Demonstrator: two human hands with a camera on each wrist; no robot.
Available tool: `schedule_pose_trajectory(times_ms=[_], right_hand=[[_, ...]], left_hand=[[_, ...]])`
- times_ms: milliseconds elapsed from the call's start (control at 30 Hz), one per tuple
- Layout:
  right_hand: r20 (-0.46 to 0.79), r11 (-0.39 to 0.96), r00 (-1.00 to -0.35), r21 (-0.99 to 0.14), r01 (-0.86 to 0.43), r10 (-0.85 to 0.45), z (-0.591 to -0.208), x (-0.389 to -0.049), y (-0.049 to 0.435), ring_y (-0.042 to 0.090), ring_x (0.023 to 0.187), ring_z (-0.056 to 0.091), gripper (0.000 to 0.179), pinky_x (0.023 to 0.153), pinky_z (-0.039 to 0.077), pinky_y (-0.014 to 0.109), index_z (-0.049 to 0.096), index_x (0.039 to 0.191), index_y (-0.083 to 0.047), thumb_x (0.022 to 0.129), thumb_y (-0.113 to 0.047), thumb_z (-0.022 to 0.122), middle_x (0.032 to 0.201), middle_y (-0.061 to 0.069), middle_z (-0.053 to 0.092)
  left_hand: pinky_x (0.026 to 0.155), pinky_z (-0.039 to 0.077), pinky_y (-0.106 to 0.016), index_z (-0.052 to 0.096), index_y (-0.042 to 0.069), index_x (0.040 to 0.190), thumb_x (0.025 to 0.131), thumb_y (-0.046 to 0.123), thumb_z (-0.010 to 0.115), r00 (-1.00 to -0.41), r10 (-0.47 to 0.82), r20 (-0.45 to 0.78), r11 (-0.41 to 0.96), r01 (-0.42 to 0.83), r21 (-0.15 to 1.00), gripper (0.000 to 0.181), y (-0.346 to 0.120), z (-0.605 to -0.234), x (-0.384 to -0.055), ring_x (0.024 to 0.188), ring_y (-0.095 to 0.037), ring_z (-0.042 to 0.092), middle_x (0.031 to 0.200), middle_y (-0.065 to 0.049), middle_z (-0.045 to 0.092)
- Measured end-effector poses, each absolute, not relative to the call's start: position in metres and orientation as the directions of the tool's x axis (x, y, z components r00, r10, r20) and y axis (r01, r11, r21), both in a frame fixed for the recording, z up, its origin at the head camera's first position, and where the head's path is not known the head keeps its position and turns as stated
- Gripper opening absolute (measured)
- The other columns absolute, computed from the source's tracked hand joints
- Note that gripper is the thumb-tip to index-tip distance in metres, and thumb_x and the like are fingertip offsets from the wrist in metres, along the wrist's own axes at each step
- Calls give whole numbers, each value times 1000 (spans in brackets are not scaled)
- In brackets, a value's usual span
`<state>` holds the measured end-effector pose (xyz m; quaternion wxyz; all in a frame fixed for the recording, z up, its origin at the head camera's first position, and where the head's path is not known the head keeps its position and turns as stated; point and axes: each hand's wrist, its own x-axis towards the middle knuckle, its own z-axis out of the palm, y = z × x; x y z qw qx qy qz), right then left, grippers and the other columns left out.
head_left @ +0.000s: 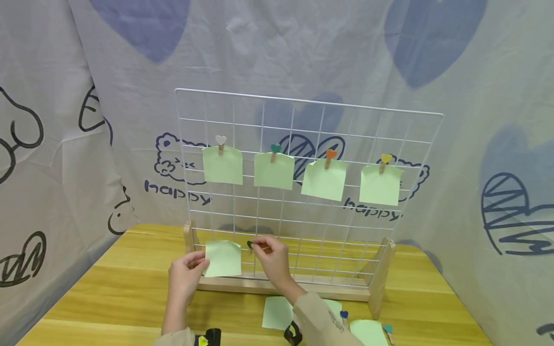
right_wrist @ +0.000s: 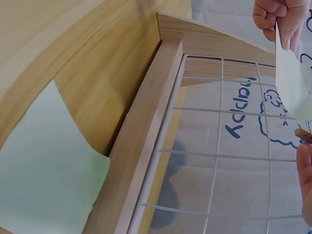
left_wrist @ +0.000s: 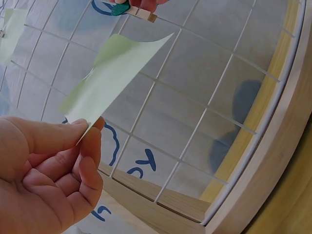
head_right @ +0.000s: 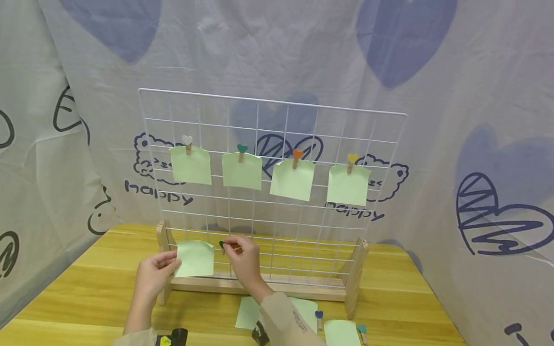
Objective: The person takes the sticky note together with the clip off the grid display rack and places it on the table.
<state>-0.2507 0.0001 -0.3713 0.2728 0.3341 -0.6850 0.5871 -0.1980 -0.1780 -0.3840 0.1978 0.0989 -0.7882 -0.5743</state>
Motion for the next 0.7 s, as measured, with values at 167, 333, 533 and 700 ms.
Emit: schedule_pose_trajectory(times_ms=[167, 333, 533, 700], right_hand=[[726, 97, -673, -667, -739, -141, -377, -251, 2, 31, 59, 58, 5, 53, 50, 28, 61, 77, 10, 74, 15, 60, 74, 20, 63], [689, 83, -708, -705, -704, -154, -382, -250, 4, 34, 58, 57, 5, 53, 49, 25, 60, 76, 10, 75, 15, 59, 73, 21, 62], [690, 94, -701, -697, -711, -179, -388, -249, 7, 33, 62, 58, 5, 53, 50, 27, 60, 76, 11, 75, 16, 58, 75, 21, 62], [656, 102, -731, -727, -679, -188, -392, -249, 8, 31, 61, 58, 5, 54, 49, 21, 60, 77, 10, 77, 14, 57, 78, 20, 62]], left_hand=[[61, 46, -21, 61, -8, 102, 84, 4, 59, -905, -363, 223, 331, 99, 939, 22, -181, -397, -201, 78, -20, 57, 87, -14, 63], [58, 45, -22, 62, -7, 102, 84, 4, 59, -911, -348, 222, 330, 102, 938, 22, -181, -403, -202, 75, -17, 55, 86, -12, 63], [57, 45, -19, 61, -8, 103, 80, -2, 61, -915, -357, 188, 316, 71, 946, 24, -176, -398, -195, 72, -14, 55, 84, -12, 63], [57, 45, -18, 62, -6, 104, 78, -2, 63, -910, -366, 194, 307, 79, 948, 26, -173, -399, -195, 72, -13, 55, 84, -12, 64]])
